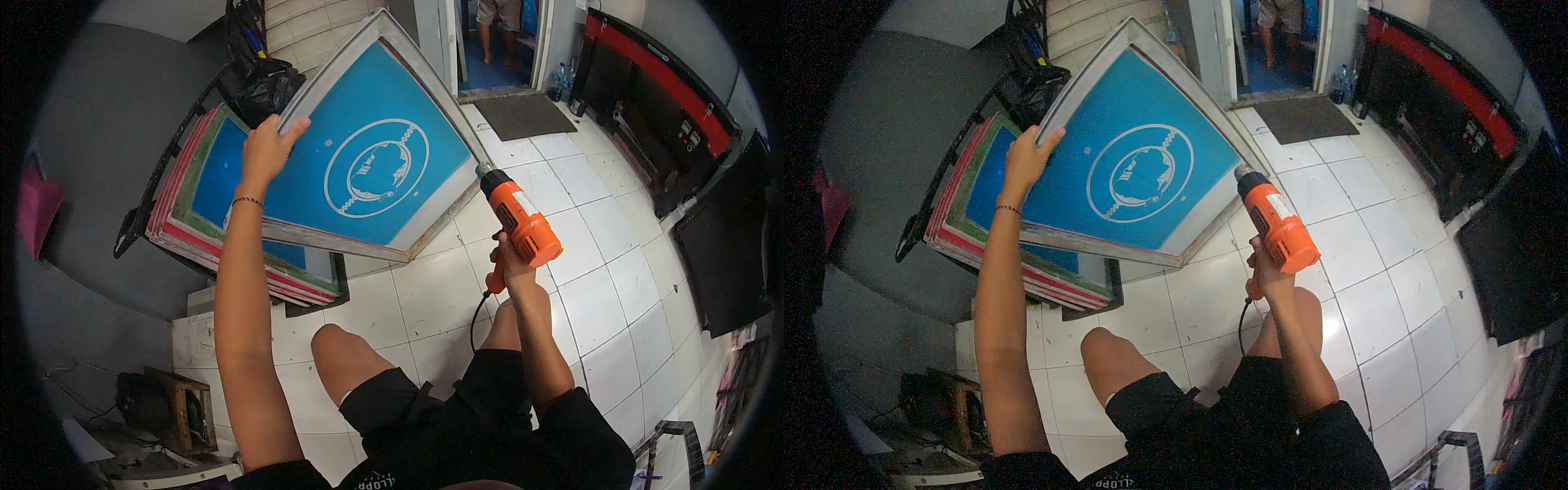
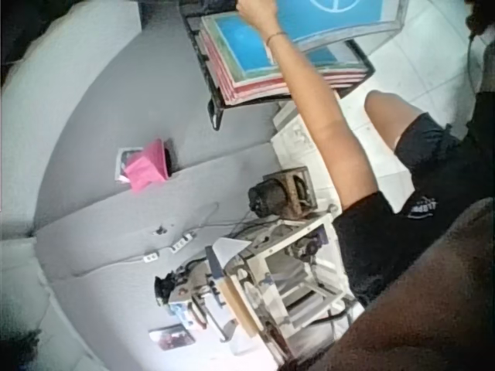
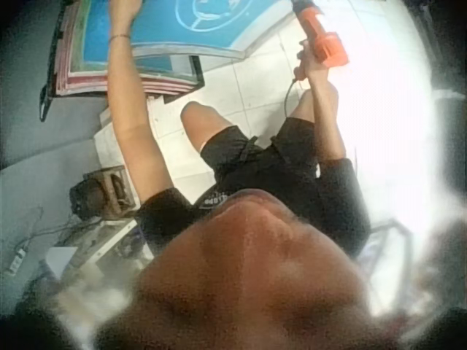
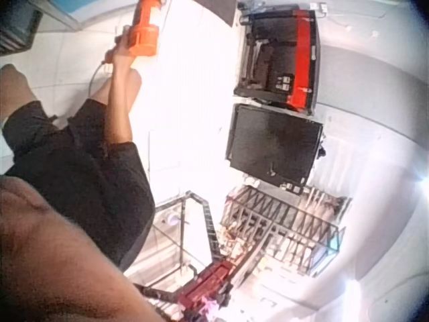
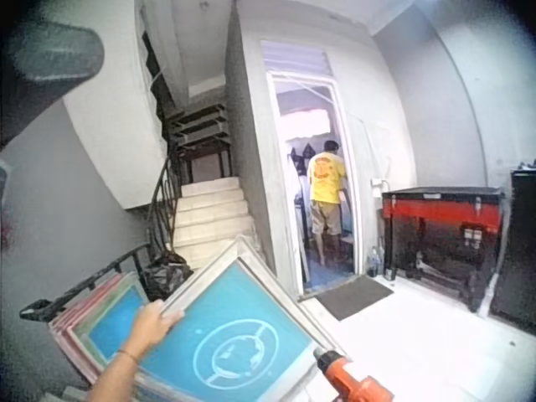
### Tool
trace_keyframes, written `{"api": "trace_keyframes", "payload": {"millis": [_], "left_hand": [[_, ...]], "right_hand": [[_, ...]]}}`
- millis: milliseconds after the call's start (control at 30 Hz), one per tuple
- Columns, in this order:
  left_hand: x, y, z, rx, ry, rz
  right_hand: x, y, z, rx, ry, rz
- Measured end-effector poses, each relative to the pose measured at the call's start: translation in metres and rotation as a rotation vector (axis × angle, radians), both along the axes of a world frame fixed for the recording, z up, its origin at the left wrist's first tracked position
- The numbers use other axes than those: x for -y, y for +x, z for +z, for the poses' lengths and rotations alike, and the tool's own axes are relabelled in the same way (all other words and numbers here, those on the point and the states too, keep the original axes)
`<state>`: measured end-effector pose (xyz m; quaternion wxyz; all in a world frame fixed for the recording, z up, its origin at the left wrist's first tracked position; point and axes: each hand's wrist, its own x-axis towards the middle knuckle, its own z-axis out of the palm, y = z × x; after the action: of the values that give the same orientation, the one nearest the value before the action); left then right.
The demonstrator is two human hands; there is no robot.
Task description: The person uses a heat gun to dry several screen-printing frames, turning each frame over and moving it to a stack.
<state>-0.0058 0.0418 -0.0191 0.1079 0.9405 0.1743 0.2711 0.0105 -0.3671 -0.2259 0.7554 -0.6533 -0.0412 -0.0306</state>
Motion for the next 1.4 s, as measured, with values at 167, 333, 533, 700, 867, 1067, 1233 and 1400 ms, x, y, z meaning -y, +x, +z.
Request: {"api": "trace_keyframes", "payload": {"millis": [167,333,533,700,867,1067,1233,1400], "left_hand": [[0.004,0.003,-0.002,0.03,0.001,0.012],[0.001,0.005,-0.004,0.025,-0.021,0.033],[-0.008,0.006,-0.009,0.048,-0.071,0.021],[-0.004,0.009,-0.011,0.065,-0.093,0.022],[-0.013,0.008,-0.014,0.046,-0.115,0.016],[-0.01,0.006,-0.014,0.06,-0.158,-0.031],[-0.002,0.003,-0.011,0.054,-0.137,-0.01],[0.001,0.004,-0.01,0.064,-0.15,-0.037]], "right_hand": [[0.005,0.012,-0.049,-0.061,0.035,-0.044],[0.017,0.017,-0.087,-0.157,0.092,-0.009],[0.024,0.036,-0.123,-0.174,0.145,-0.041],[0.037,0.048,-0.135,-0.206,0.121,-0.097],[0.04,0.053,-0.138,-0.209,0.12,-0.089],[0.038,0.055,-0.137,-0.216,0.101,-0.091],[0.036,0.057,-0.142,-0.22,0.067,-0.085],[0.035,0.056,-0.141,-0.244,0.048,-0.075]]}}
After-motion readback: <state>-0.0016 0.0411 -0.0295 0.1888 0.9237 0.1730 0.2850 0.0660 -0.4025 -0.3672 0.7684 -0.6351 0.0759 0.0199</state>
